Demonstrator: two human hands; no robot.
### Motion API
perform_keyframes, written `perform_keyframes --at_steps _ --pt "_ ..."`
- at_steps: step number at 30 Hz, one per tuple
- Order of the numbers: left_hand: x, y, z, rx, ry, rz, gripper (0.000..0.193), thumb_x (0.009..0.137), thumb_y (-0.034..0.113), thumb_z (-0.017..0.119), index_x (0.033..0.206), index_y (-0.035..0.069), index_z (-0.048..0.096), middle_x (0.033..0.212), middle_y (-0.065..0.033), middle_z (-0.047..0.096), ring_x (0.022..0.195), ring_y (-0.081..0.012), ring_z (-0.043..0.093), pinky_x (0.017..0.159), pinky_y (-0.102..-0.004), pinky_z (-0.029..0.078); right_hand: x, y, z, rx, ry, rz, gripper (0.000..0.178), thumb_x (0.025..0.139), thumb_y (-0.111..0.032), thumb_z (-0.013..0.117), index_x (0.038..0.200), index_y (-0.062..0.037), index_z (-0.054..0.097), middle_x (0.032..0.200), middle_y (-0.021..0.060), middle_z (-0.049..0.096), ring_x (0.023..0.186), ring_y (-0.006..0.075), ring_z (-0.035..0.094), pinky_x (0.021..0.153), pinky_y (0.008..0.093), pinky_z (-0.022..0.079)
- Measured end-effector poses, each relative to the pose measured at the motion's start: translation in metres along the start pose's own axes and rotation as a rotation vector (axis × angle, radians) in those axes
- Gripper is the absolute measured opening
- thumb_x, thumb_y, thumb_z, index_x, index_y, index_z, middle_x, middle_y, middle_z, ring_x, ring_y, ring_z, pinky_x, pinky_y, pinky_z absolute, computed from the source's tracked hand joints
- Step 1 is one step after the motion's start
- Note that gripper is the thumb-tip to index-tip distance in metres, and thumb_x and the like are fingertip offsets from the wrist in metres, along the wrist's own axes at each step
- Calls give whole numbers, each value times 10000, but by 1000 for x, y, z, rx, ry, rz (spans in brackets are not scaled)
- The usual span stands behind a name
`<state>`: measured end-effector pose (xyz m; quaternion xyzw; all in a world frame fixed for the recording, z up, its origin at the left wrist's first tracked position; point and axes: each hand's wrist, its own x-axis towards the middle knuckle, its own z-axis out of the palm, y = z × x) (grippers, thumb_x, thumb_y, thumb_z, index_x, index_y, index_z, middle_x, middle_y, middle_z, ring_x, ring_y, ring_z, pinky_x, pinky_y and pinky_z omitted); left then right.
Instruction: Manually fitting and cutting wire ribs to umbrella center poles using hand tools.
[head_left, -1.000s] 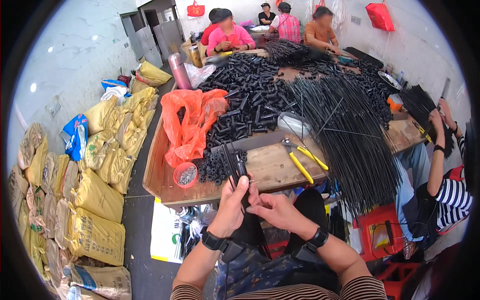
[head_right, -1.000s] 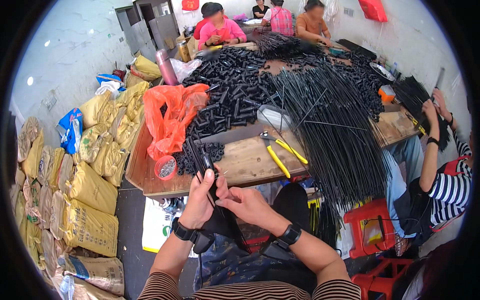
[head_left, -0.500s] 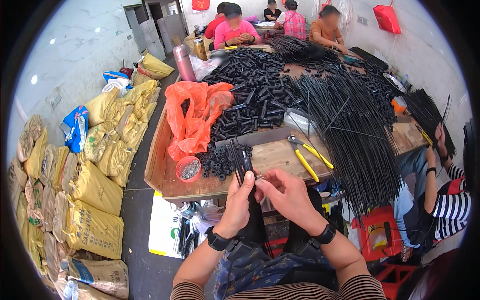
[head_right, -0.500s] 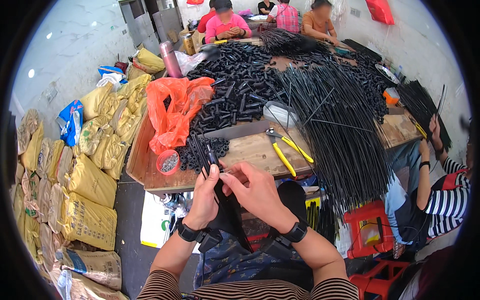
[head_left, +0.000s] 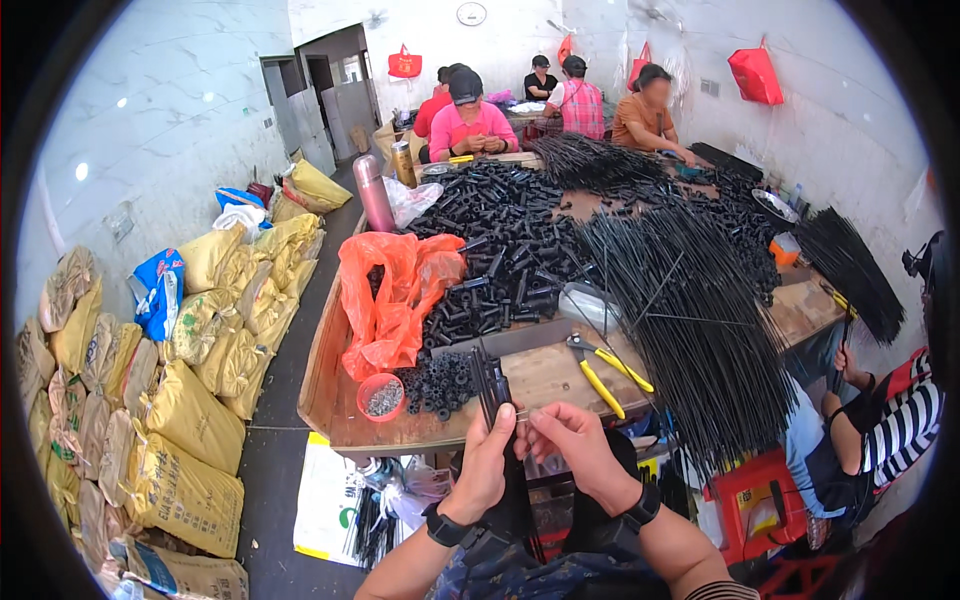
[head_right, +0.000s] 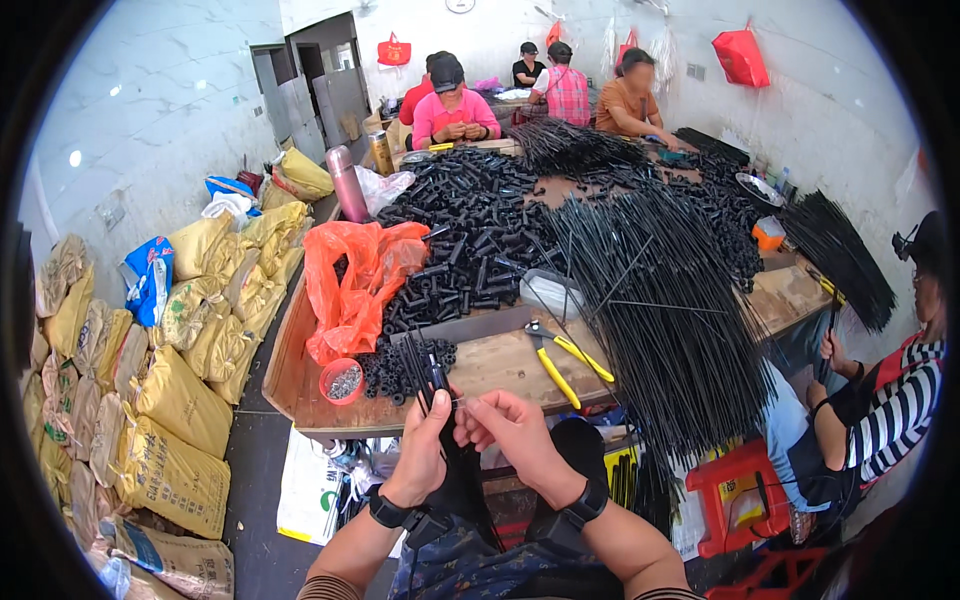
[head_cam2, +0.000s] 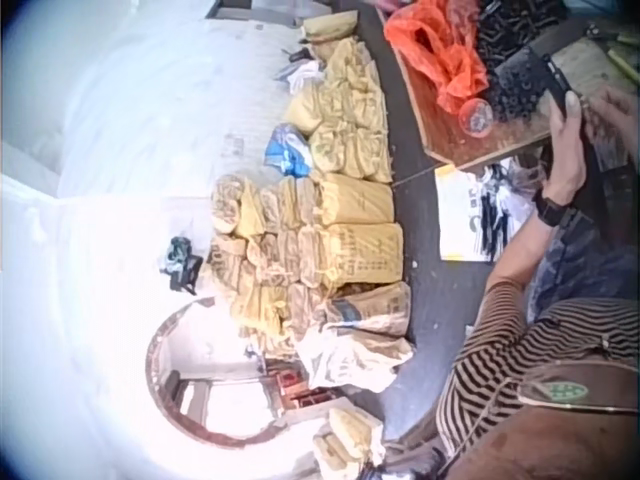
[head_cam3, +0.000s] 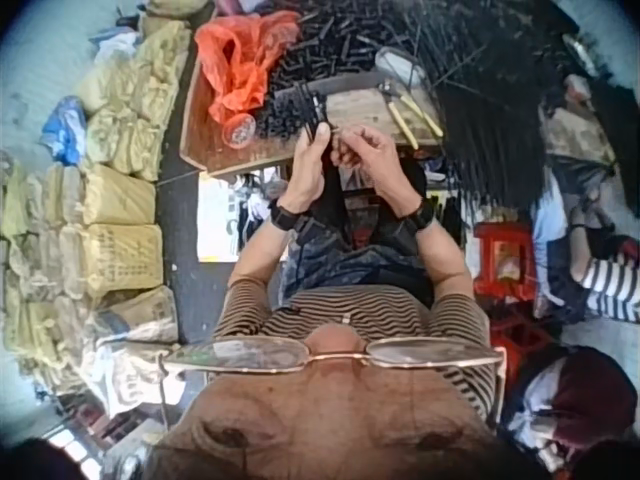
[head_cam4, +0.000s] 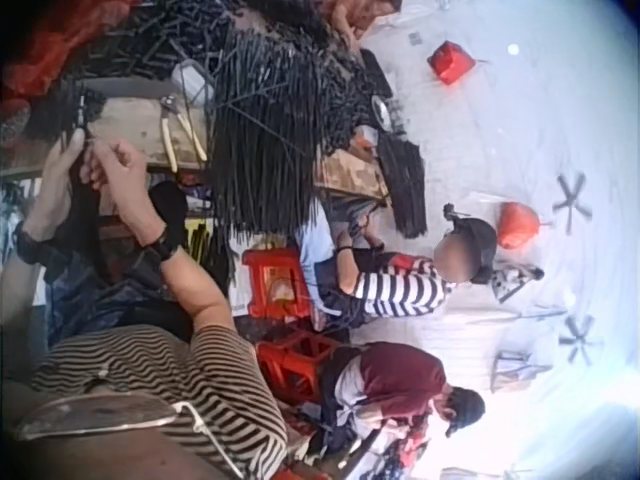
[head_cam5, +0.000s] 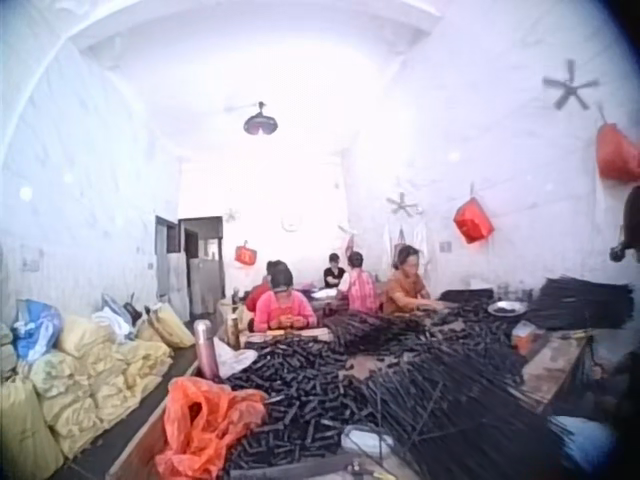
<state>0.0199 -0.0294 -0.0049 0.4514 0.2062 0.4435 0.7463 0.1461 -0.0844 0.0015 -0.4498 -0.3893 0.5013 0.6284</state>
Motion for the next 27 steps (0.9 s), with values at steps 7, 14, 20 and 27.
perform_keyframes --at_steps 7,14,20,27 --pt "3 -4 5 22 30 -8 236 975 304 502 1048 80 493 744 2 505 627 -77 457 567 -215 376 -7 7 2 209 41 119 192 941 -208 575 886 -31 623 776 31 647 640 85 597 572 202 472" --pt "8 -1 20 124 103 45 246 979 322 495 998 80 463 724 25 446 618 -58 422 558 -207 356 -13 2 13 17 213 -79 157 928 -174 597 953 -24 633 784 -7 635 645 31 558 566 185 464" --pt "10 -10 9 96 41 47 225 991 289 471 1037 70 490 743 4 469 619 -85 440 559 -233 353 -10 12 3 -37 268 -74 152 921 -146 604 996 -16 628 775 -7 627 642 36 561 558 187 466" --pt "11 -7 5 148 77 47 260 996 332 452 996 72 453 692 12 427 607 -65 410 552 -215 347 -12 6 11 -137 237 -132 176 915 -101 603 1057 -1 635 776 -4 622 661 45 562 595 192 468"
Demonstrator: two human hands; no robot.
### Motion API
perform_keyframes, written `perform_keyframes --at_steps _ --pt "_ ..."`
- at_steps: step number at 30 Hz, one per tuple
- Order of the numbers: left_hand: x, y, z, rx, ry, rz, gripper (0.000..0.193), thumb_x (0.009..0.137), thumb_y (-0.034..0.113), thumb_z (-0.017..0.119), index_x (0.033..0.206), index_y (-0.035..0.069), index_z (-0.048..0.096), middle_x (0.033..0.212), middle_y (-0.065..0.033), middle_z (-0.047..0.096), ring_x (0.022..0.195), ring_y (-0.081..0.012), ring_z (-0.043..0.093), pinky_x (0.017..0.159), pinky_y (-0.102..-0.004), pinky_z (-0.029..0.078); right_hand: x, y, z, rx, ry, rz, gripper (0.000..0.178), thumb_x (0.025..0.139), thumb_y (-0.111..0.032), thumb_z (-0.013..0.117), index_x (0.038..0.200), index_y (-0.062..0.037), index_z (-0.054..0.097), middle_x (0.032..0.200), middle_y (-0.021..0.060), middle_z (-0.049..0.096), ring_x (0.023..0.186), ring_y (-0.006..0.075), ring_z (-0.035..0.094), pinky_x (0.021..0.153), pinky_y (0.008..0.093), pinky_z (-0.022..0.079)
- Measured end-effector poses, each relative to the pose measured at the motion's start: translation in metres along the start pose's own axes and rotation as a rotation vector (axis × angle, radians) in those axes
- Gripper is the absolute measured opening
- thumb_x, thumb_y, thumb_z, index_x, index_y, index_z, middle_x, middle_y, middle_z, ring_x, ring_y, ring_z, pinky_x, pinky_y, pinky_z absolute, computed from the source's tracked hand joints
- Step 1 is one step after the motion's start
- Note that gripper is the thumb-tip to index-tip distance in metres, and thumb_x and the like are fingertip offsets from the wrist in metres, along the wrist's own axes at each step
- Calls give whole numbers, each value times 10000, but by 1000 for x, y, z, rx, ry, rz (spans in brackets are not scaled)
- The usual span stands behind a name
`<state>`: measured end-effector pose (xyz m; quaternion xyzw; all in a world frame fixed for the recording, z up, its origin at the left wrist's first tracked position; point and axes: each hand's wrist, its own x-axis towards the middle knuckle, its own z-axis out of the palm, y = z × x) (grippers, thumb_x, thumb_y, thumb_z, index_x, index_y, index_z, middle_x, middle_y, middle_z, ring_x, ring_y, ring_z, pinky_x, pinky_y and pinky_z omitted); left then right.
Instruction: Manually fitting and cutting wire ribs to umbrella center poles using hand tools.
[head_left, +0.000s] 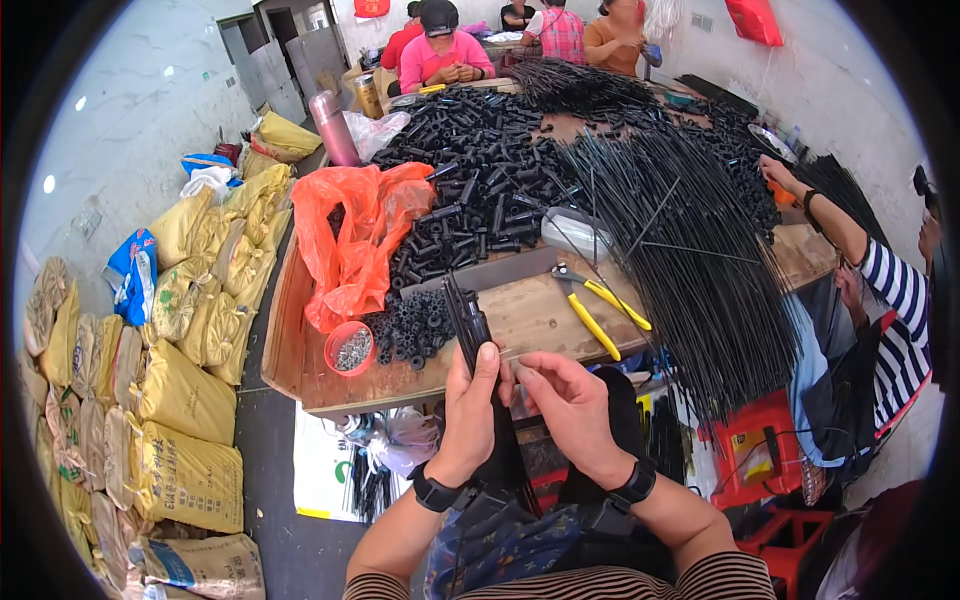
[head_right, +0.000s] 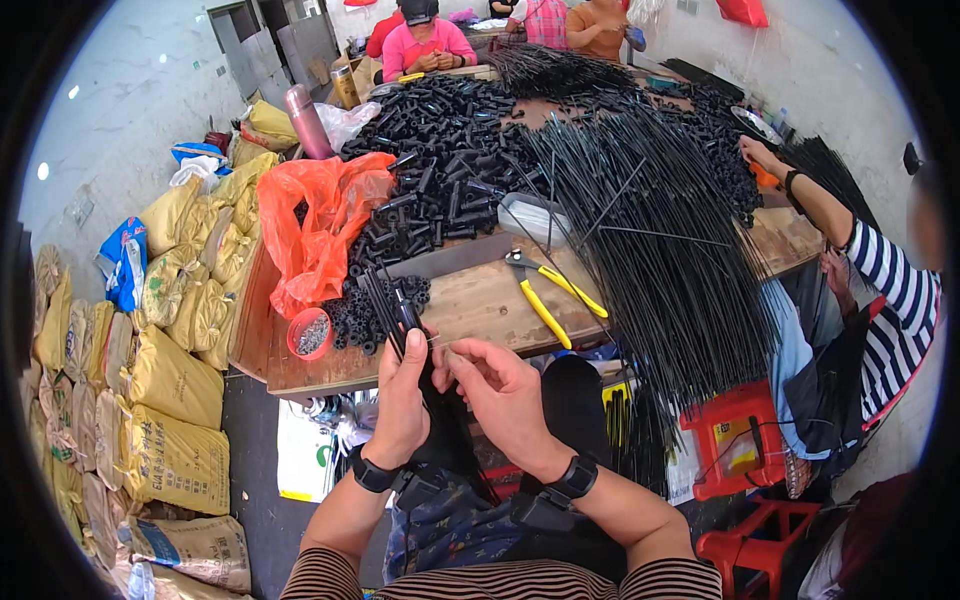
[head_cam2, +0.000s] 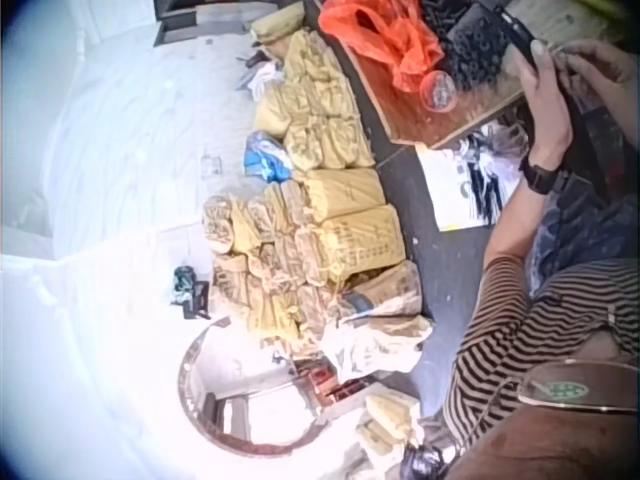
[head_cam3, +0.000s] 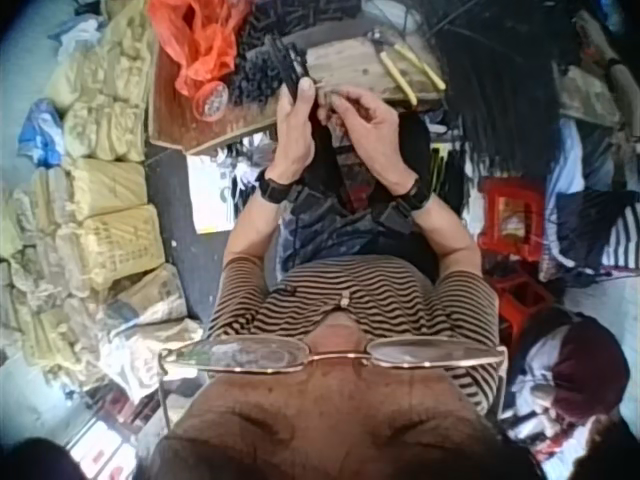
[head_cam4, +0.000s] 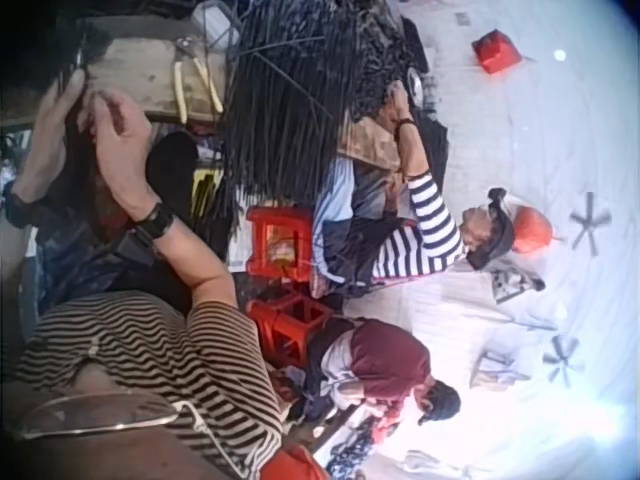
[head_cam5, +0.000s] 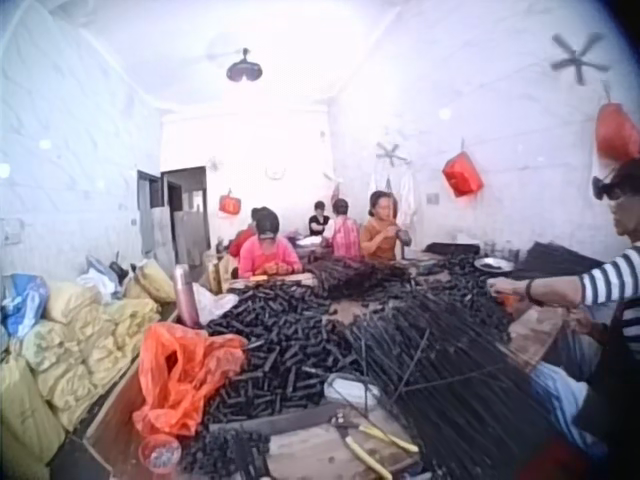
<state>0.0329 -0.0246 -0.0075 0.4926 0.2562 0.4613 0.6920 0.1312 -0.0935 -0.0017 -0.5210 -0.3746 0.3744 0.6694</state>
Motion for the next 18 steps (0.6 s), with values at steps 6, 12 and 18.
perform_keyframes --at_steps 6,12,18 --pt "-1 3 -6 -7 5 -13 265 996 335 452 1009 70 452 701 9 438 609 -67 417 550 -213 351 -3 -3 -1 -33 -99 -3 224 917 -91 587 1119 -6 633 936 37 646 703 53 576 600 189 476" --pt "-2 4 -8 1 19 -20 262 994 328 455 1034 69 460 713 1 454 620 -72 428 558 -218 356 -3 1 2 -221 -68 -260 241 903 -53 588 1136 -5 626 903 58 658 716 83 611 602 221 503" --pt "-4 7 -15 -141 -49 -64 266 987 327 468 1036 66 485 729 -2 470 630 -81 440 576 -228 362 2 -13 -2 -608 -79 -486 189 880 -22 599 1063 10 632 894 85 668 696 141 660 624 254 520"
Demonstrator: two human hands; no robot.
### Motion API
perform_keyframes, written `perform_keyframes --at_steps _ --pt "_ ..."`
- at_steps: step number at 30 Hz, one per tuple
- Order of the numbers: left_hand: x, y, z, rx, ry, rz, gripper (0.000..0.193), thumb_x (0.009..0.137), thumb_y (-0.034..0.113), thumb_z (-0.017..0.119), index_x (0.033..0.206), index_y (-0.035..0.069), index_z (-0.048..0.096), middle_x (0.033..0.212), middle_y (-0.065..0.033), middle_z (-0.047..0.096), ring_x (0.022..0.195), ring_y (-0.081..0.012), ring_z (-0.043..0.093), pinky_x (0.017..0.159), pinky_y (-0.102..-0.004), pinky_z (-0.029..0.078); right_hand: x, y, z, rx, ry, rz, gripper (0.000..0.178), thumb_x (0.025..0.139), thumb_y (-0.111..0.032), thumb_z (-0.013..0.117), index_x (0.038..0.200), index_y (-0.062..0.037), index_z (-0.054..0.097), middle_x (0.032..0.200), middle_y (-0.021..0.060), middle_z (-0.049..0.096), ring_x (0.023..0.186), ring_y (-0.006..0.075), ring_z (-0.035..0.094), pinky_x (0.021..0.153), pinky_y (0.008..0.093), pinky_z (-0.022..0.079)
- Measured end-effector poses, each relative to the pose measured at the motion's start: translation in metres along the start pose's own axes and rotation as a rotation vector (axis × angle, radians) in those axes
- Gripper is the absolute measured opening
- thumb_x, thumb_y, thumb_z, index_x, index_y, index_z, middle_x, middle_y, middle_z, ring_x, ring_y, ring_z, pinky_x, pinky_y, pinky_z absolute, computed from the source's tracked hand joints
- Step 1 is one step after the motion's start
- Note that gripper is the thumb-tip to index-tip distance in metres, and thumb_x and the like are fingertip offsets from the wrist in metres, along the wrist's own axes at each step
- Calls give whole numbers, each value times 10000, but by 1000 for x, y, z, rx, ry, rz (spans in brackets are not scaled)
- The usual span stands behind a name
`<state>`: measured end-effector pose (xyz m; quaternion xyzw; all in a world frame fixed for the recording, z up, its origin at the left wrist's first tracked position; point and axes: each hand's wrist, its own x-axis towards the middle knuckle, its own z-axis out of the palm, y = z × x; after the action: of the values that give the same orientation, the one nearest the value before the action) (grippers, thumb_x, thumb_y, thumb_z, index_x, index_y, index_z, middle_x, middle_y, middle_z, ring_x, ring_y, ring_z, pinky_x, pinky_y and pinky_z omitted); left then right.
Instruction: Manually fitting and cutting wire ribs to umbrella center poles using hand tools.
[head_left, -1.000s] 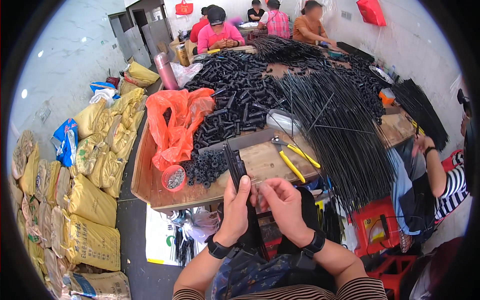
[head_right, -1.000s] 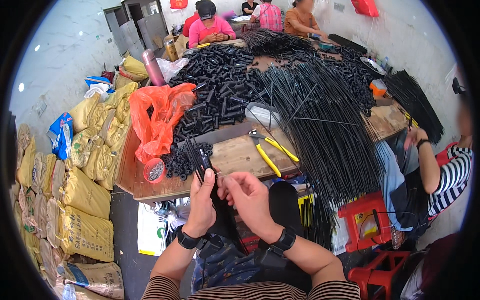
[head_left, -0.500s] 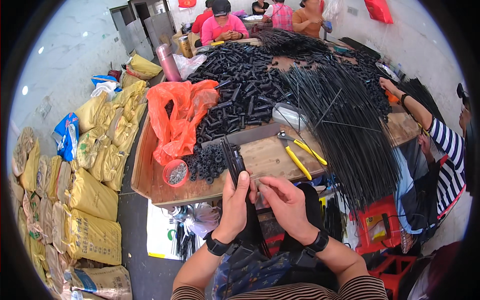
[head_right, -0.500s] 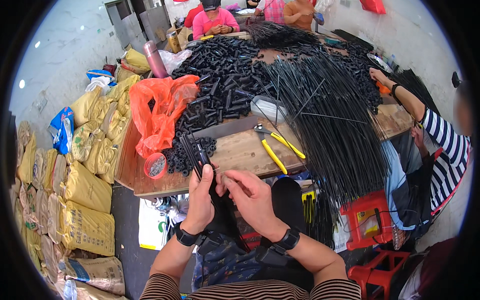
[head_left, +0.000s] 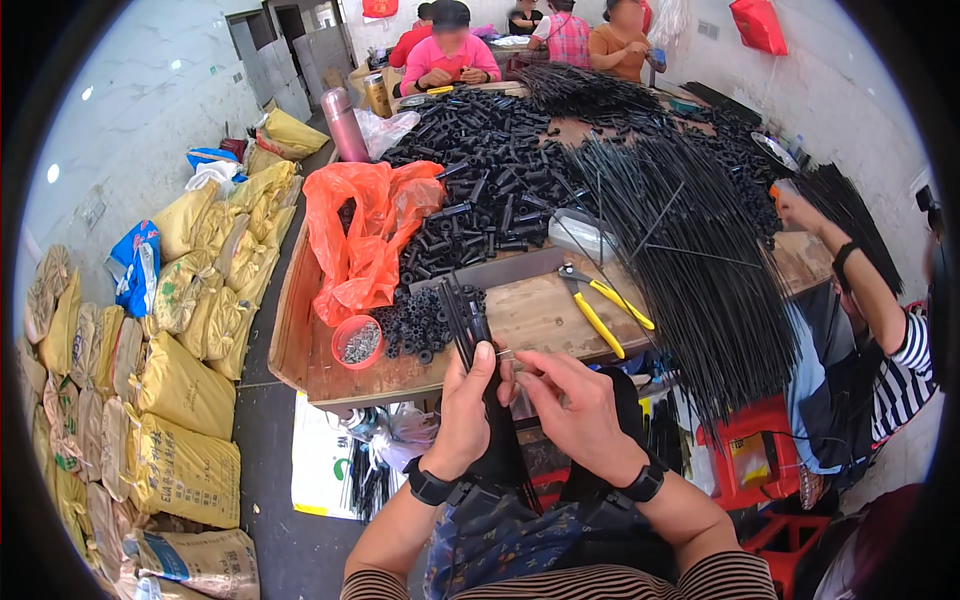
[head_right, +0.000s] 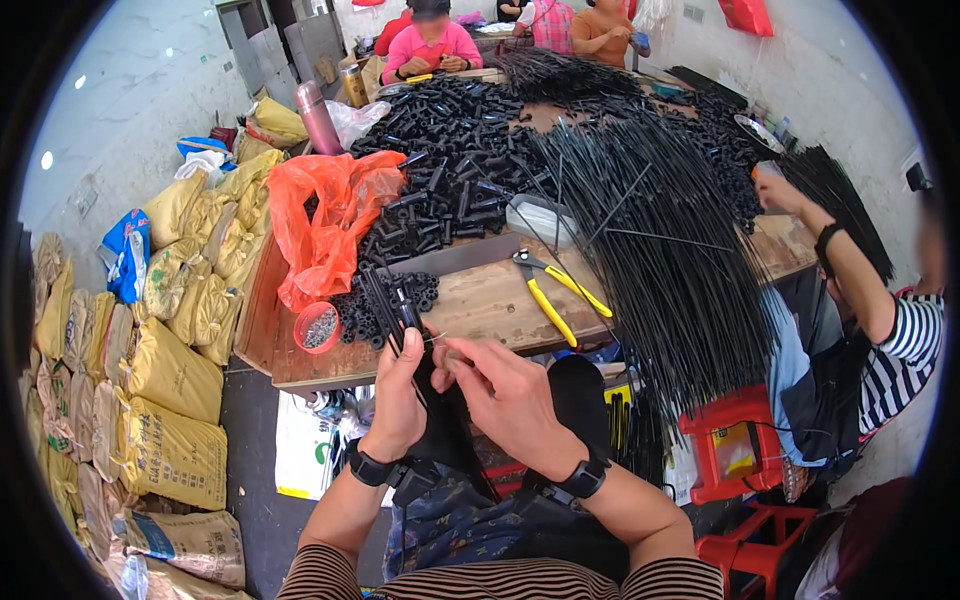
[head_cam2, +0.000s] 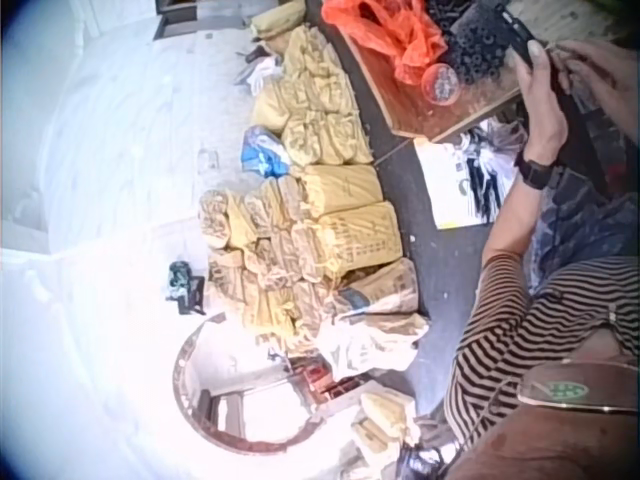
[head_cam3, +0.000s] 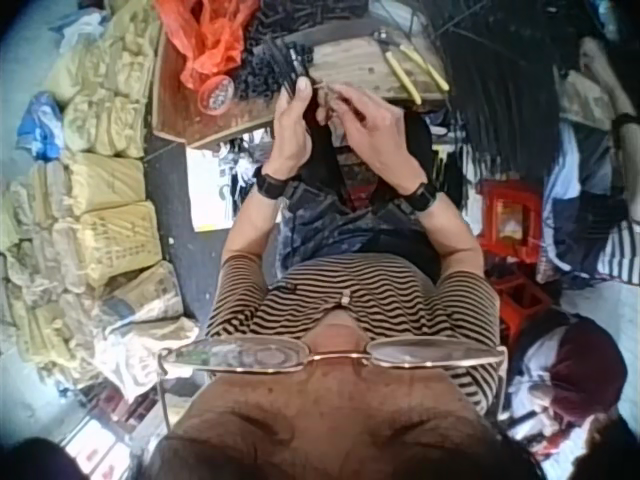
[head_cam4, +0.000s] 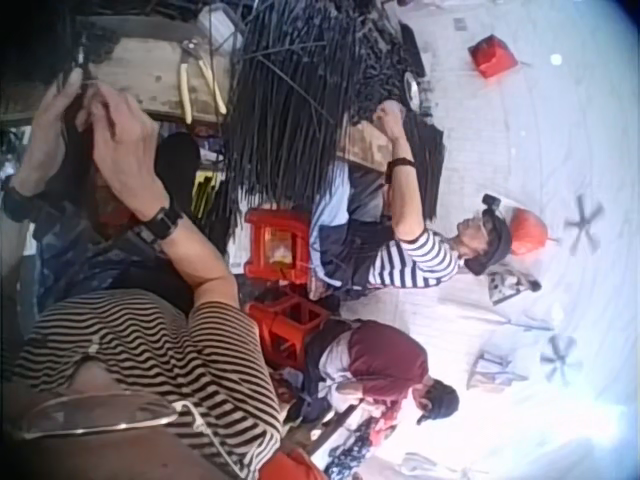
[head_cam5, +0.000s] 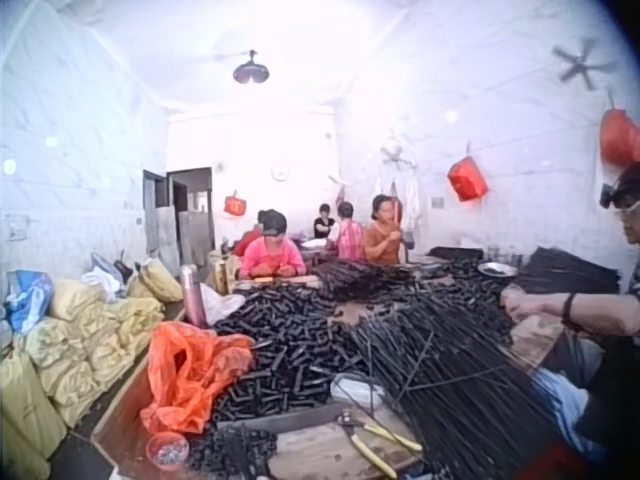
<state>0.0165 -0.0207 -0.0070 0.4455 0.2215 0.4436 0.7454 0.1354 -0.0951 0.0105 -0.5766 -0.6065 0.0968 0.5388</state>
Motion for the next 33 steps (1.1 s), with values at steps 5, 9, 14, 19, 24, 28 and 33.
perform_keyframes --at_steps 5,9,14,19,24,28,33 --pt "-2 4 -1 -51 34 -61 260 989 324 462 1019 70 510 765 -2 488 637 -87 452 581 -233 364 -6 3 3 403 -141 282 188 854 -25 621 1039 8 635 881 88 667 715 182 670 622 264 516" --pt "2 0 -7 -50 7 -65 317 981 369 459 1048 61 488 829 -26 510 627 -93 483 579 -245 380 -3 8 -1 106 -74 -106 213 822 -17 641 1035 0 639 891 88 662 707 206 658 623 284 519" --pt "2 2 -6 -102 -104 -60 292 991 345 441 1032 59 480 752 -24 505 603 -106 462 581 -259 374 7 6 -10 -193 -6 -314 276 758 6 674 1031 -14 637 902 106 656 735 257 649 632 316 526" --pt "2 1 -2 -100 -97 -70 291 992 342 440 1036 56 477 754 -26 507 599 -104 453 580 -258 372 7 13 -11 -295 24 -415 295 716 9 701 1002 -8 634 890 112 655 737 280 647 626 330 525" --pt "1 0 0 -75 -109 -70 294 991 347 442 1038 59 476 757 -23 506 601 -105 455 576 -258 373 12 18 -14 -309 -48 -406 194 769 -34 665 955 -4 618 827 97 626 699 275 615 595 340 507" --pt "2 -2 4 -75 -115 -81 247 992 309 460 1061 75 501 773 8 490 639 -87 450 592 -233 366 14 16 -13 -248 -76 -259 105 825 -65 633 906 -3 604 771 80 625 677 214 621 561 304 483" --pt "4 -2 -4 -14 -97 -44 283 990 334 458 1020 58 515 711 0 485 617 -85 450 574 -232 358 32 30 -23 375 -383 476 195 930 -183 541 884 -6 607 759 52 655 679 91 587 573 252 452"
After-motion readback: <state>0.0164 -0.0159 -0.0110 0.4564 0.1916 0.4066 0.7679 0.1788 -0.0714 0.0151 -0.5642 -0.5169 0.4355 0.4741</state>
